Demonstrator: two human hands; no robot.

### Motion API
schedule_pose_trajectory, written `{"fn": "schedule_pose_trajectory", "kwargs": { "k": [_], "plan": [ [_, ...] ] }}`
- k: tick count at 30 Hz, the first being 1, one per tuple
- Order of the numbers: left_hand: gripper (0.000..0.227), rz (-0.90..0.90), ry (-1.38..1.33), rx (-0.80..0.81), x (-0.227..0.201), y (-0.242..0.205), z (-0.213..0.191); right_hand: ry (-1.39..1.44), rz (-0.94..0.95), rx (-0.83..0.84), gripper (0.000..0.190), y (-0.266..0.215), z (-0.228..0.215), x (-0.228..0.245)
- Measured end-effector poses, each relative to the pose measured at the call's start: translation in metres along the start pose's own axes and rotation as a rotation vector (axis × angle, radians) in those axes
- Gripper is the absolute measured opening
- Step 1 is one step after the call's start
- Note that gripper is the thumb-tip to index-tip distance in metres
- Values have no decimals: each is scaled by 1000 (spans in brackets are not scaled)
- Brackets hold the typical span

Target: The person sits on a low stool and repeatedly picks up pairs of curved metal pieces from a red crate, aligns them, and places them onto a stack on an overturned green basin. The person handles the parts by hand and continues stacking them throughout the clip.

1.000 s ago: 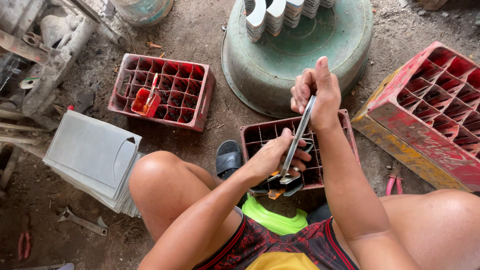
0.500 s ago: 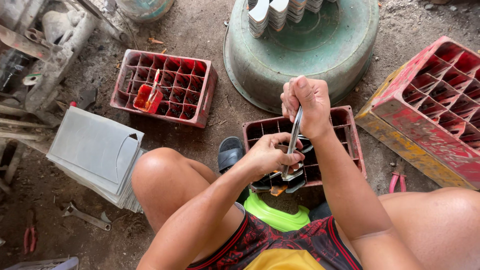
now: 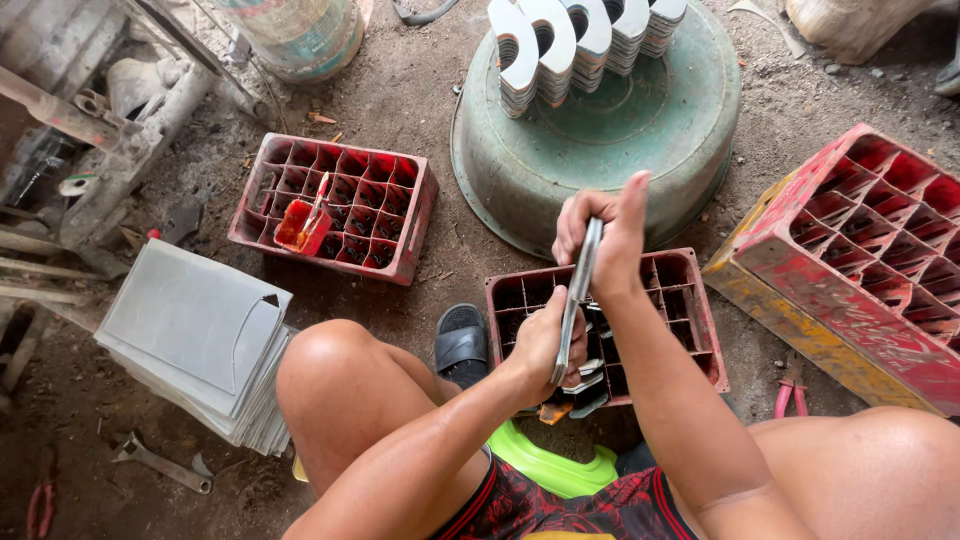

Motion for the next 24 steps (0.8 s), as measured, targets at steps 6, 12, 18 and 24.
{"fn": "schedule_pose_trajectory", "kwargs": {
  "k": [6,12,18,24],
  "plan": [
    [64,324,447,-137,-16,10,-13,-37,92,39,78,-6,-3,-1],
    [59,32,-86,-29,-26,22,-6,87,106,-144,64,11,13,10],
    [62,392,282,-219,-112,-13,-6,-455,-93,154,30,-4,32,15],
    [40,878,1512,-497,-200,-97,2,-905,-240,-94,36,71,7,37]
  ]
}}
Point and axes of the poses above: each hand's wrist, its own y-axis towards the middle knuckle, its own z-axis out of the palm, x = y × z, the point moved 7 cm from there along y, towards the middle knuckle, and after that the axes turned 11 degrees about -x, right-handed, at the moved point
